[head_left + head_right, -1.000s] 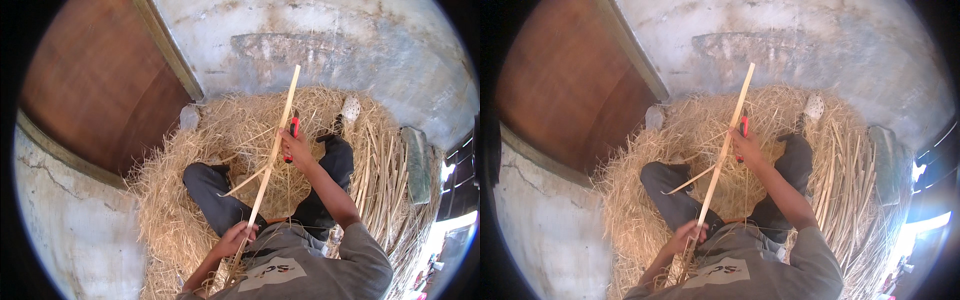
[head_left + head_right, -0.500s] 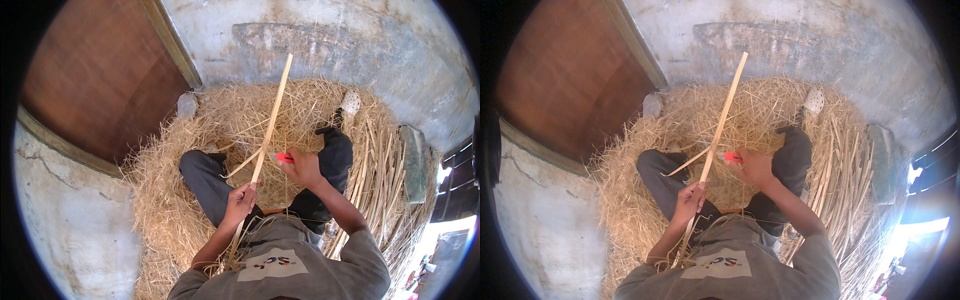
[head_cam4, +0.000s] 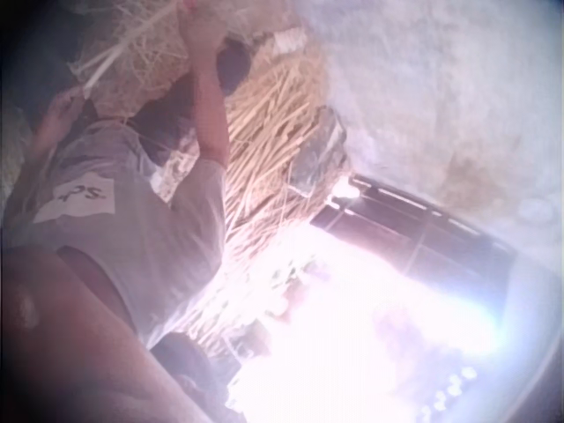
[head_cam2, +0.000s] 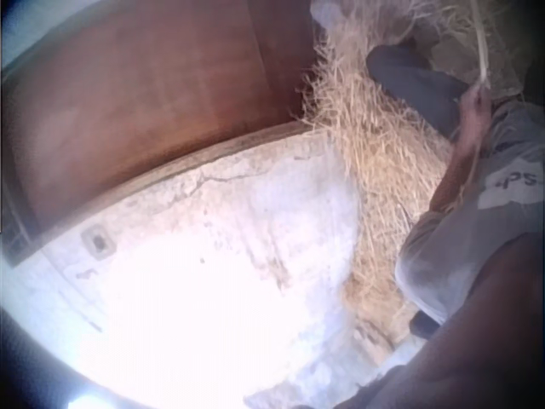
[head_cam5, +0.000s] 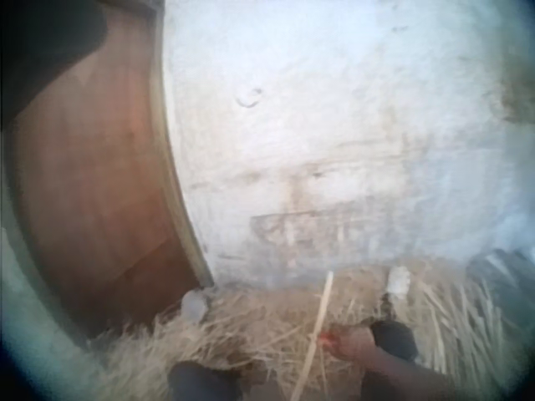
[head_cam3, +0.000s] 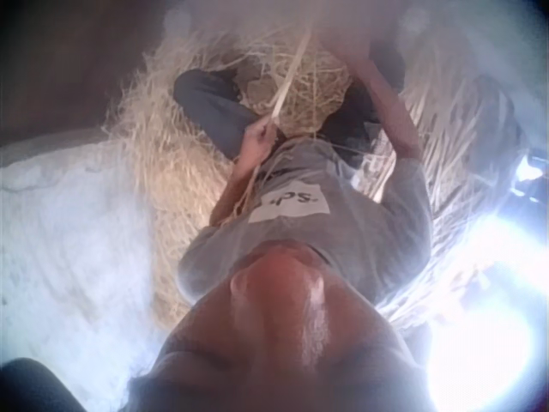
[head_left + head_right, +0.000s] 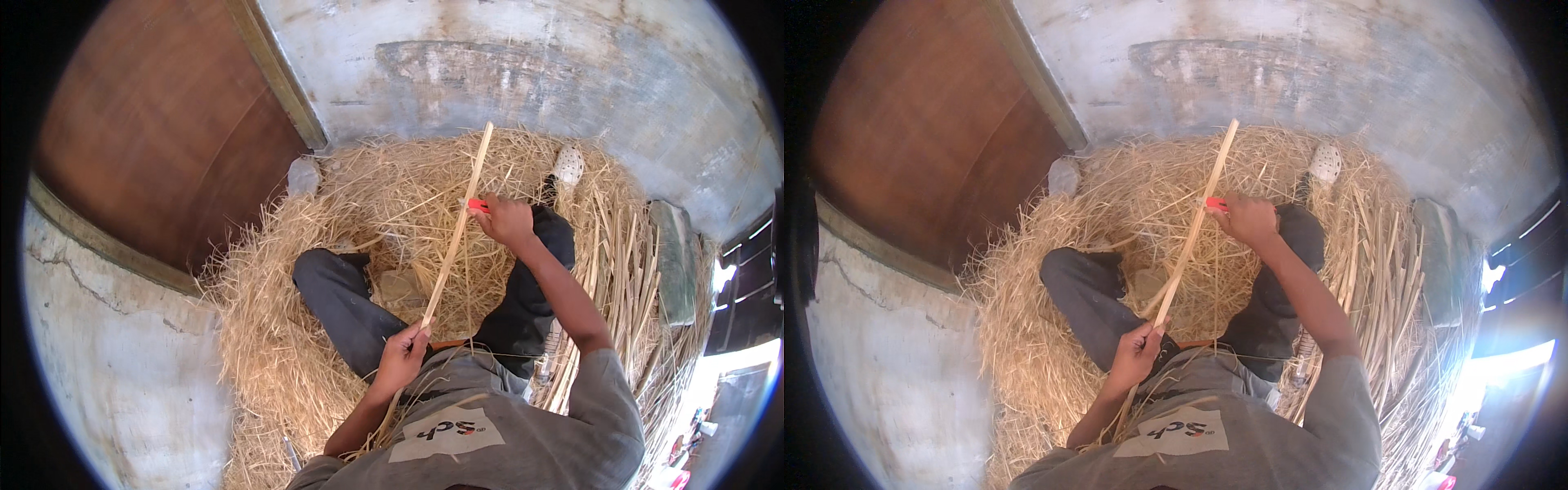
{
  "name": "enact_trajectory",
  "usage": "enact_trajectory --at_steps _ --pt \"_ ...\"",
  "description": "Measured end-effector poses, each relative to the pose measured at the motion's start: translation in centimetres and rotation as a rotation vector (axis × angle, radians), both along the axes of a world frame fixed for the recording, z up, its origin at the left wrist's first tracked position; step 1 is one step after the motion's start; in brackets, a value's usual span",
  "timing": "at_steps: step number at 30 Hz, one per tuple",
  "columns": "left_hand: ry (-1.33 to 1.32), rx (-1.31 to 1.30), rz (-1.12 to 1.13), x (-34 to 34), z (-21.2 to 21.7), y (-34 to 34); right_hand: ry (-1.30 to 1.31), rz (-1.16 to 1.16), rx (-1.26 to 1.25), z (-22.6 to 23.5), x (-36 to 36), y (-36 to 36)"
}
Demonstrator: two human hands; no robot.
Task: The person sits on a bed of straw and uses a red utility knife to peel the outer layer off a long, thin bamboo stick. They hold the stick with their left hand and scrape downwards with the knife in their right hand, repeating this action along the length of the stick.
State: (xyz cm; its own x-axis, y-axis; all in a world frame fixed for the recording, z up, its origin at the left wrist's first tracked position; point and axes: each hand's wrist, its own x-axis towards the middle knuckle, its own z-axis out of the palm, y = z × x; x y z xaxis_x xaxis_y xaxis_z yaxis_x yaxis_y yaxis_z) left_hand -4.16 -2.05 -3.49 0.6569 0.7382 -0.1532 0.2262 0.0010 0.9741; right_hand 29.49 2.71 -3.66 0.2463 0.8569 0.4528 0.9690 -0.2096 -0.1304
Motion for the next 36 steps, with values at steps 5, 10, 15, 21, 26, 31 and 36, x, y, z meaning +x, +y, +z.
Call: enact_trajectory --at_steps 5,10,15,21,26,31,36 --pt "0.000 -0.037 -0.019 0.5 -0.2 -0.3 -0.119 0.185 -0.126 -2.6 4.2 2.4" --pt "0.001 -0.078 0.016 1.2 -0.4 0.3 -0.157 0.204 -0.233 -3.0 6.6 6.4" --pt "0.033 -0.017 0.029 1.2 0.3 0.7 -0.160 0.158 -0.404 -3.0 10.0 10.4" --pt "0.121 -0.024 0.062 -0.4 1.7 1.0 -0.056 0.110 -0.475 -1.4 9.3 13.1" --pt "-0.161 -0.171 0.147 -7.6 -3.8 -2.4 0.359 -0.608 -0.253 -5.1 22.0 12.7" --pt "0.076 -0.252 0.332 -5.9 2.1 3.7 0.344 -0.527 -0.047 -3.4 20.6 8.9" --pt "-0.065 -0.302 0.183 -2.6 4.1 5.1 0.484 -0.135 -0.109 -2.9 7.1 6.1"
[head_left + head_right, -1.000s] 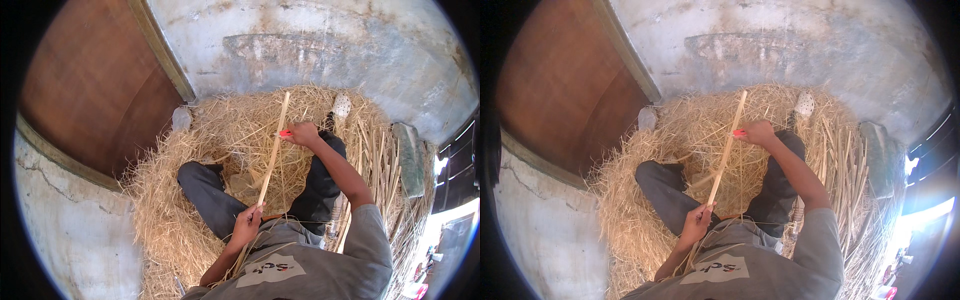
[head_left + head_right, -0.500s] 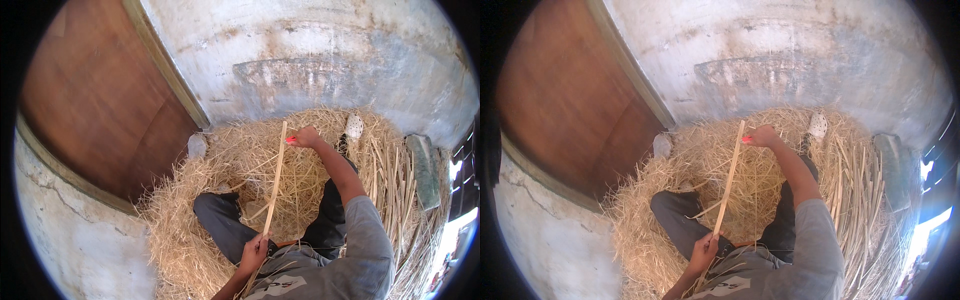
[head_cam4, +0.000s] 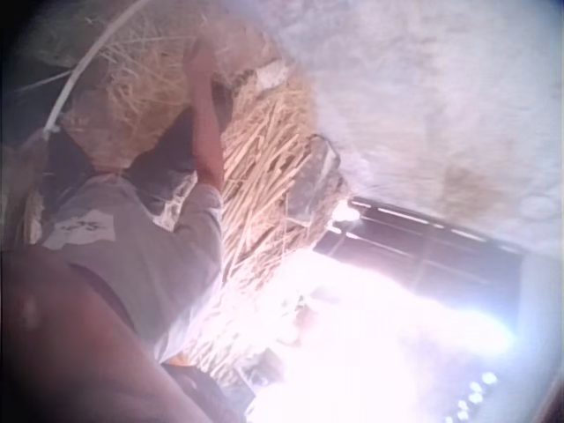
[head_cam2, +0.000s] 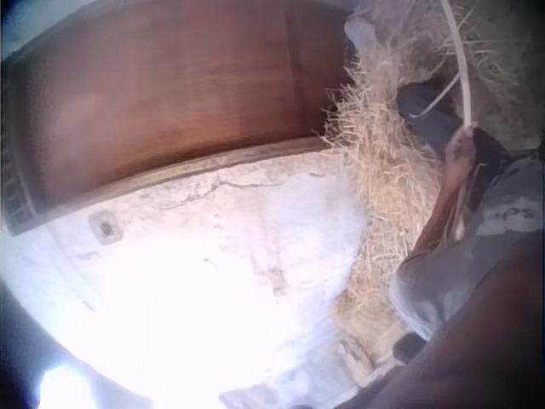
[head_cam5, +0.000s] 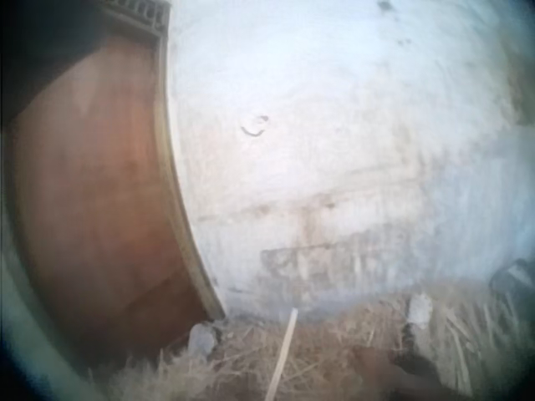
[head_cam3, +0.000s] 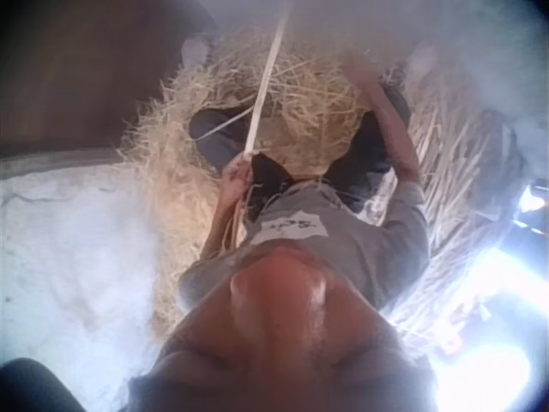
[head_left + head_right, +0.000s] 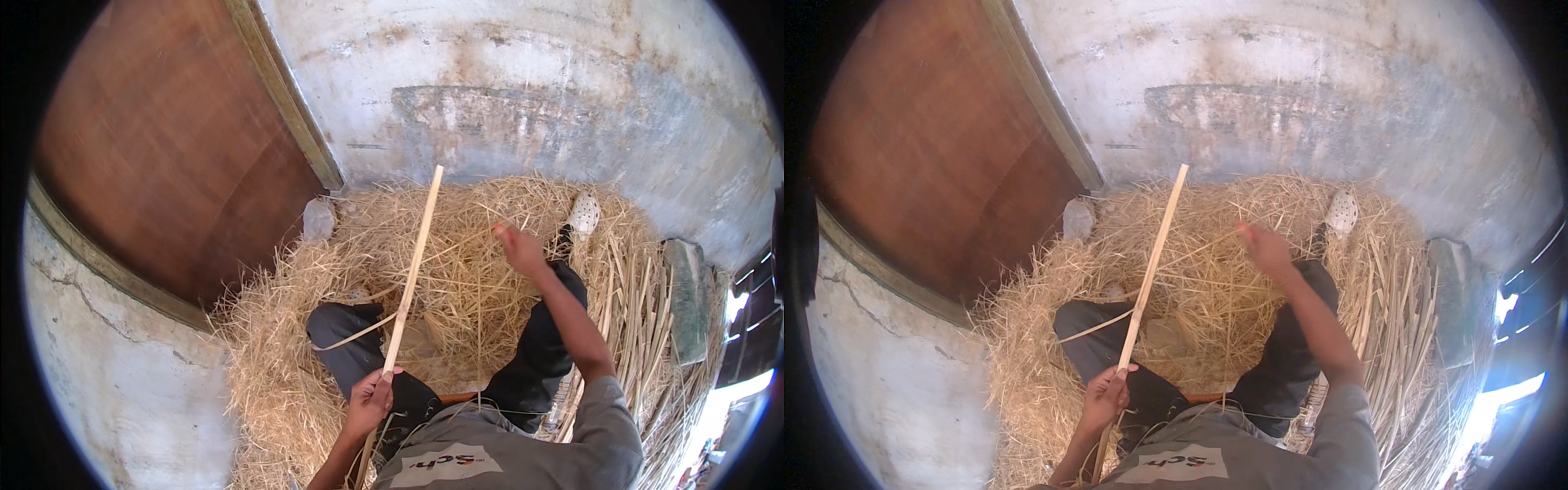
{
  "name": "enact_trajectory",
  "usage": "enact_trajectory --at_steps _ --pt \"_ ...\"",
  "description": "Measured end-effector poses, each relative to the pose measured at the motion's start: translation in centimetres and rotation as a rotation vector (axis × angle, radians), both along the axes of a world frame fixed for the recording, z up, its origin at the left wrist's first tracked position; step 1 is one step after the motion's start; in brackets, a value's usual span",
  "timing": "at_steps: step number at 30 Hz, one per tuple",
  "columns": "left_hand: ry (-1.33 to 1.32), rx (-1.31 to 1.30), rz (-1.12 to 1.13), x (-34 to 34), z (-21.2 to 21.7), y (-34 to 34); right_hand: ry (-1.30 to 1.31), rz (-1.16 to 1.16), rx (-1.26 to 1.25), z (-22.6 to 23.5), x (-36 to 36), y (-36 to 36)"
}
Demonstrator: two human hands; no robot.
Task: The person sits on a bed of straw and uses a red utility knife to peel the outer layer off a long, thin bamboo stick. They hold the stick with their left hand and scrape downwards with the knife in their right hand, repeating this action along the length of the stick.
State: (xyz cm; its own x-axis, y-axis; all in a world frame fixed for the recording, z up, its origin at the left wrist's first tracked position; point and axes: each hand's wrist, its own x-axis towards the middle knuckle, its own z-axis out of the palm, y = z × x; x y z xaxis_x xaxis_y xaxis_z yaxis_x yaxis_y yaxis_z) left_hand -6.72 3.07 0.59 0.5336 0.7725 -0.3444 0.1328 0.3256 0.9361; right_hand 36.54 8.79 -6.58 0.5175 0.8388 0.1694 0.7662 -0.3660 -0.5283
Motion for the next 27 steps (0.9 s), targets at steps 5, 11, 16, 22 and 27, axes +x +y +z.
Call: enact_trajectory --at_steps 5,11,16,22,27 --pt "0.000 0.026 -0.044 0.6 -0.2 -1.5 -0.251 0.420 0.166 5.2 -9.6 -4.0" --pt "-0.008 0.063 -0.058 0.8 0.8 -3.4 -0.338 0.521 0.232 5.6 -12.6 -5.0" --pt "0.021 0.105 -0.012 -0.3 0.9 -4.0 -0.301 0.491 0.190 7.4 -13.2 -6.3" --pt "-0.005 0.112 -0.026 -0.2 0.8 -4.5 -0.351 0.596 0.212 6.5 -16.4 -8.2" --pt "0.043 0.133 -0.039 -0.7 0.6 -5.5 -0.315 0.360 0.218 6.0 -14.8 -6.0"
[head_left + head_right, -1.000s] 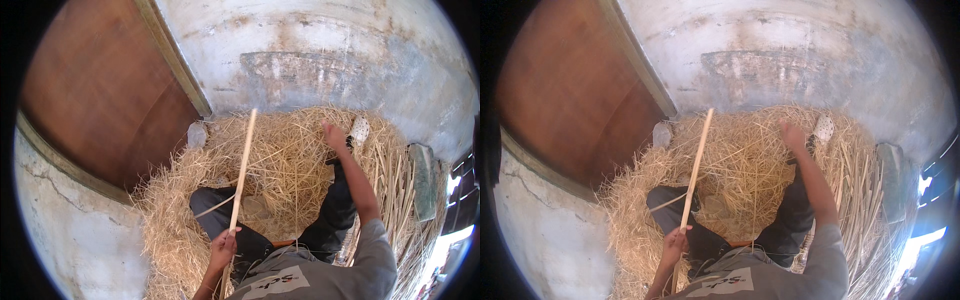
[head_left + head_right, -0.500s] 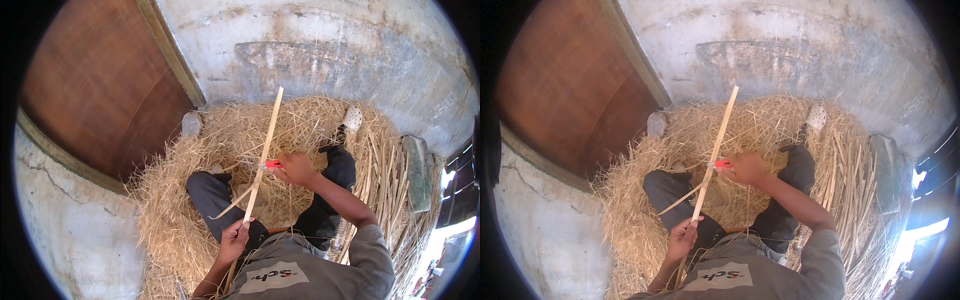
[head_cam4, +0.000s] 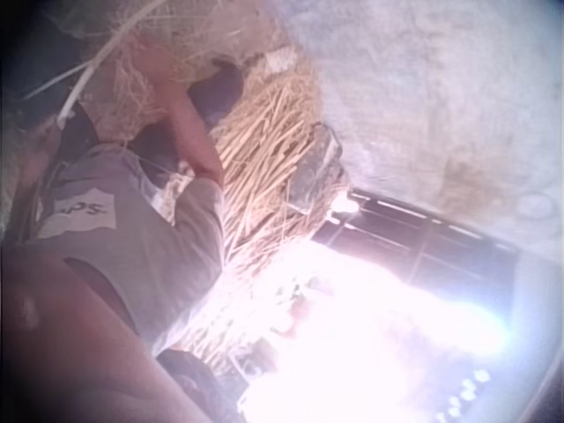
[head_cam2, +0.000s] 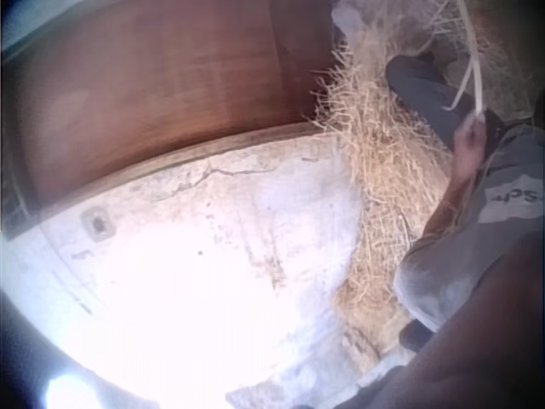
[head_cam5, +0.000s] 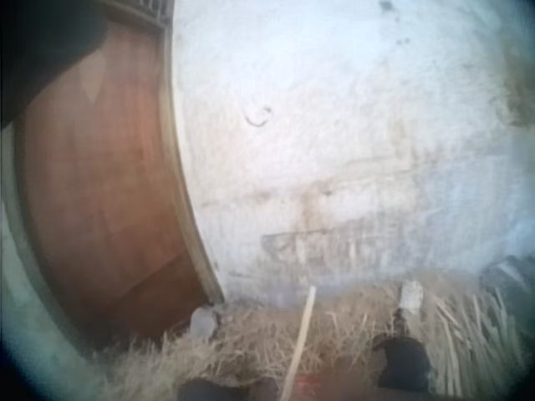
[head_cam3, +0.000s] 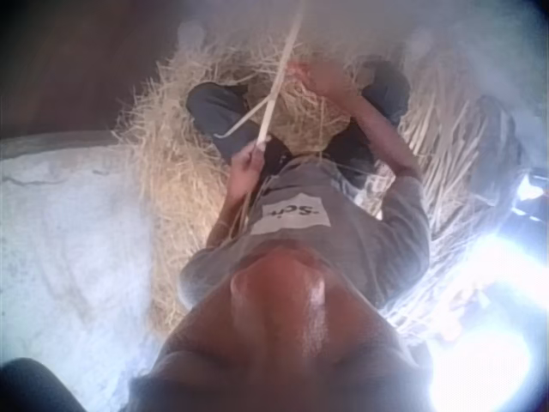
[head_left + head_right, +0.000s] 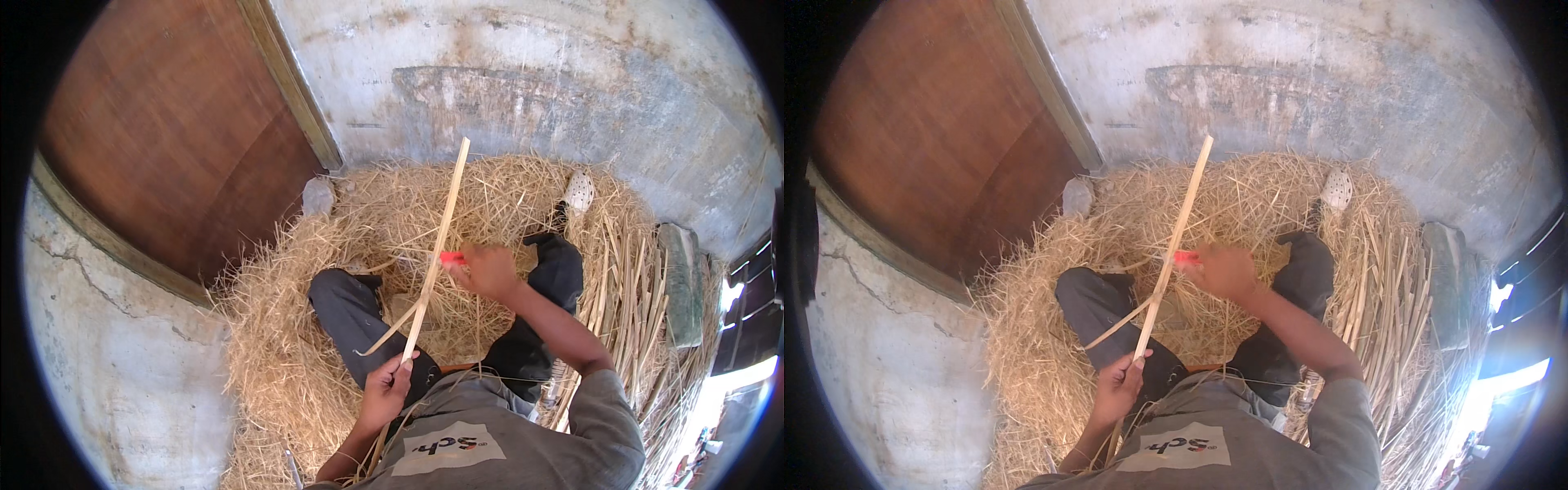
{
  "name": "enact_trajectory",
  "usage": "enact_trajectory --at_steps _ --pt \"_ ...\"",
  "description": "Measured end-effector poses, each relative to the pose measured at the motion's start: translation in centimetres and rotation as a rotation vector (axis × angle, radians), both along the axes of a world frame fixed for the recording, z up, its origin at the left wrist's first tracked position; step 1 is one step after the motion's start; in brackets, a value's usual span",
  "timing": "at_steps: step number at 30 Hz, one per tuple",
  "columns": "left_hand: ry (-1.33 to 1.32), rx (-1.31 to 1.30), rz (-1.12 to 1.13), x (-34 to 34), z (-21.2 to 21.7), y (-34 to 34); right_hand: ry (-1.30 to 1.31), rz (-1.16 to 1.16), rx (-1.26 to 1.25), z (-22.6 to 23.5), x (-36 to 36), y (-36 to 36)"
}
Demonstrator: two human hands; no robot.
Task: The person sits on a bed of straw and uses a red utility knife to peel the outer layer off a long, thin bamboo stick. They hold the stick with their left hand and scrape downwards with the knife in their right hand, repeating this action along the length of the stick.
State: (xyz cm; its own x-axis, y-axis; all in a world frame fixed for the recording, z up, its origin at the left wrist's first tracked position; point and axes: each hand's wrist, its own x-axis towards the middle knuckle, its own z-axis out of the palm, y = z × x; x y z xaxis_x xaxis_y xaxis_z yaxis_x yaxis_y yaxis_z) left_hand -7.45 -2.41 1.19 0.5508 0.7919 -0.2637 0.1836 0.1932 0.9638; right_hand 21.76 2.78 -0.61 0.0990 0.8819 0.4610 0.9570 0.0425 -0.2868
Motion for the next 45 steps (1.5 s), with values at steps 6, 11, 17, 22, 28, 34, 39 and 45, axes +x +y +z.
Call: enact_trajectory --at_steps 6,11,17,22,28,34,39,45 --pt "0.126 0.151 -0.076 -1.1 -0.9 -2.3 -0.122 -0.324 -0.104 0.2 7.7 3.9" --pt "0.060 0.071 -0.100 -0.3 0.1 -2.9 -0.251 -0.209 -0.246 -0.9 13.1 6.4" --pt "0.078 0.078 -0.104 -0.2 -0.1 -2.4 -0.282 -0.187 -0.349 -1.7 16.3 10.0" --pt "0.165 0.100 -0.091 -0.4 1.3 -2.1 -0.332 -0.143 -0.429 -0.2 17.0 12.8" --pt "0.545 -0.065 0.274 -11.9 -6.4 -5.0 0.116 -0.955 -0.317 0.4 33.4 9.6" --pt "0.044 -0.139 0.224 -4.1 1.6 2.0 0.319 -0.819 -0.151 -4.1 30.6 1.6" --pt "-0.217 -0.193 -0.038 0.4 0.9 4.4 0.401 -0.507 -0.108 -7.6 20.1 -1.2" --pt "-0.166 -0.108 -0.119 5.6 1.2 6.9 0.303 -0.403 -0.064 -0.3 7.5 -2.2"
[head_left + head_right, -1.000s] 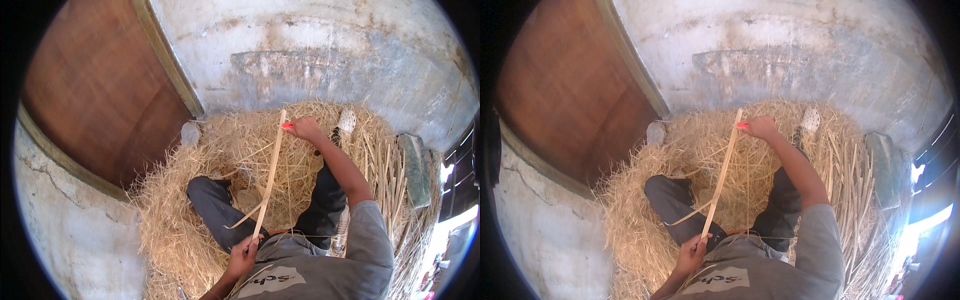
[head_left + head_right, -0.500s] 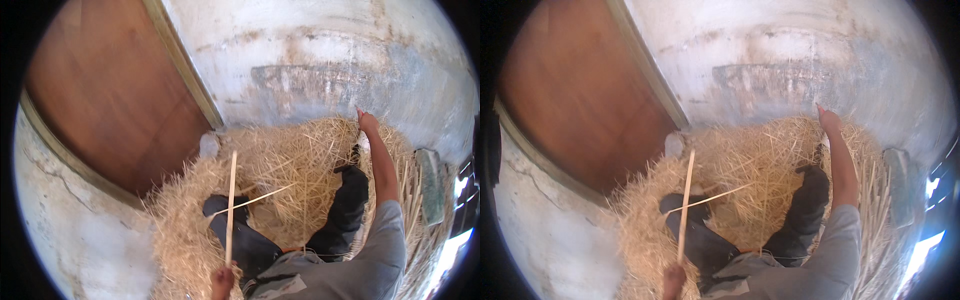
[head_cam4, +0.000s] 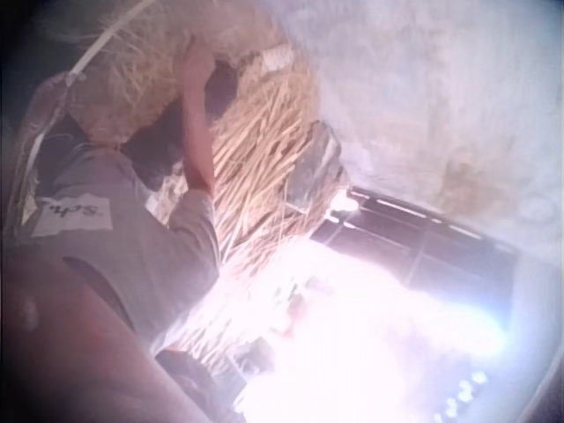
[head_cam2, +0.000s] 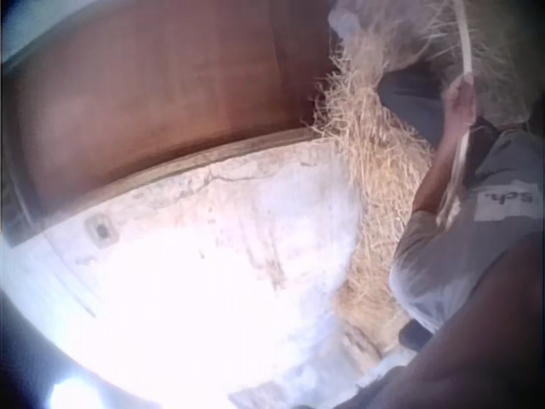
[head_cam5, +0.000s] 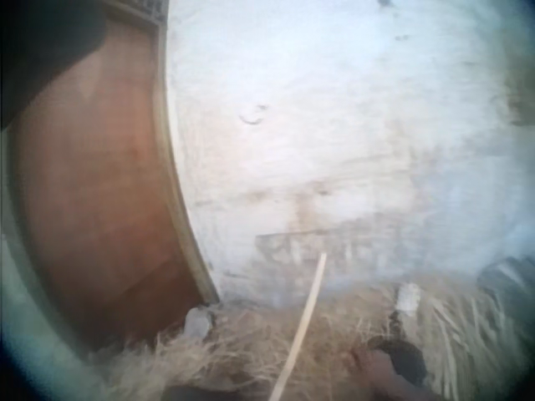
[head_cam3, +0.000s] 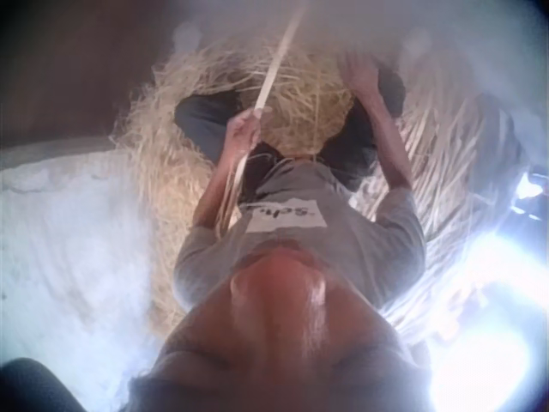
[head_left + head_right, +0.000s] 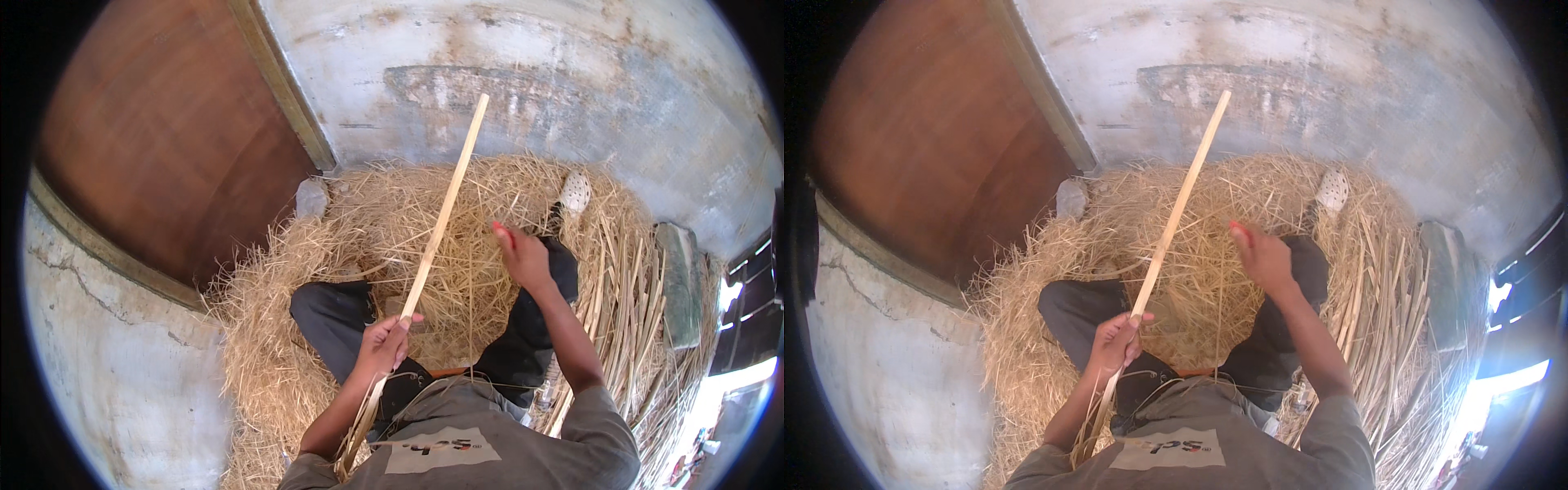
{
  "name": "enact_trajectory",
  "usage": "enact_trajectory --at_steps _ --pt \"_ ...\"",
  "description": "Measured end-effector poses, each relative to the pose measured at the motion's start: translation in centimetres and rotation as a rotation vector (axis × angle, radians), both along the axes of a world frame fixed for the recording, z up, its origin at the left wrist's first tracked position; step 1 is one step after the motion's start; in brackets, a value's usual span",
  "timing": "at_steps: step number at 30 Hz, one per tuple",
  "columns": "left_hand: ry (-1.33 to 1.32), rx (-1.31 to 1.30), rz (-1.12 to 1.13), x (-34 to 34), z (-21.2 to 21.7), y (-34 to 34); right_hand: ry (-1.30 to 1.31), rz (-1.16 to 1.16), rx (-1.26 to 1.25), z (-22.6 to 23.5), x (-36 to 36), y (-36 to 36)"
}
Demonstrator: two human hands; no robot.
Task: The person sits on a bed of straw and uses a red utility knife to peel the outer layer off a long, thin bamboo stick. They hold the stick with their left hand and scrape downwards with the knife in their right hand, repeating this action along the length of the stick.
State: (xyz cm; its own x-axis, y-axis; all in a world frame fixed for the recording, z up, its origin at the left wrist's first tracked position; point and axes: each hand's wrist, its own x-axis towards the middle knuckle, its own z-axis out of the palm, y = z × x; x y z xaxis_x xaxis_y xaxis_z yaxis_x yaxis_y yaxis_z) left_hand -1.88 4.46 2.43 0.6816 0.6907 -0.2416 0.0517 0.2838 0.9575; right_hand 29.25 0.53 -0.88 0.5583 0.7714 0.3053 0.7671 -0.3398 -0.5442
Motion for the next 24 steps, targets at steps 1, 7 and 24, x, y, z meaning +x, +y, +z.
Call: enact_trajectory --at_steps 1,7,24 --pt "0.006 0.006 0.002 0.5 -0.2 0.2 0.009 0.043 0.002 0.7 -1.1 0.2" --pt "-0.039 0.020 -0.020 2.6 -1.0 0.9 0.193 0.157 0.081 3.6 -4.5 2.9" --pt "0.051 -0.015 -0.231 -4.2 -1.8 -3.7 0.595 0.263 0.289 2.8 -6.7 7.5"
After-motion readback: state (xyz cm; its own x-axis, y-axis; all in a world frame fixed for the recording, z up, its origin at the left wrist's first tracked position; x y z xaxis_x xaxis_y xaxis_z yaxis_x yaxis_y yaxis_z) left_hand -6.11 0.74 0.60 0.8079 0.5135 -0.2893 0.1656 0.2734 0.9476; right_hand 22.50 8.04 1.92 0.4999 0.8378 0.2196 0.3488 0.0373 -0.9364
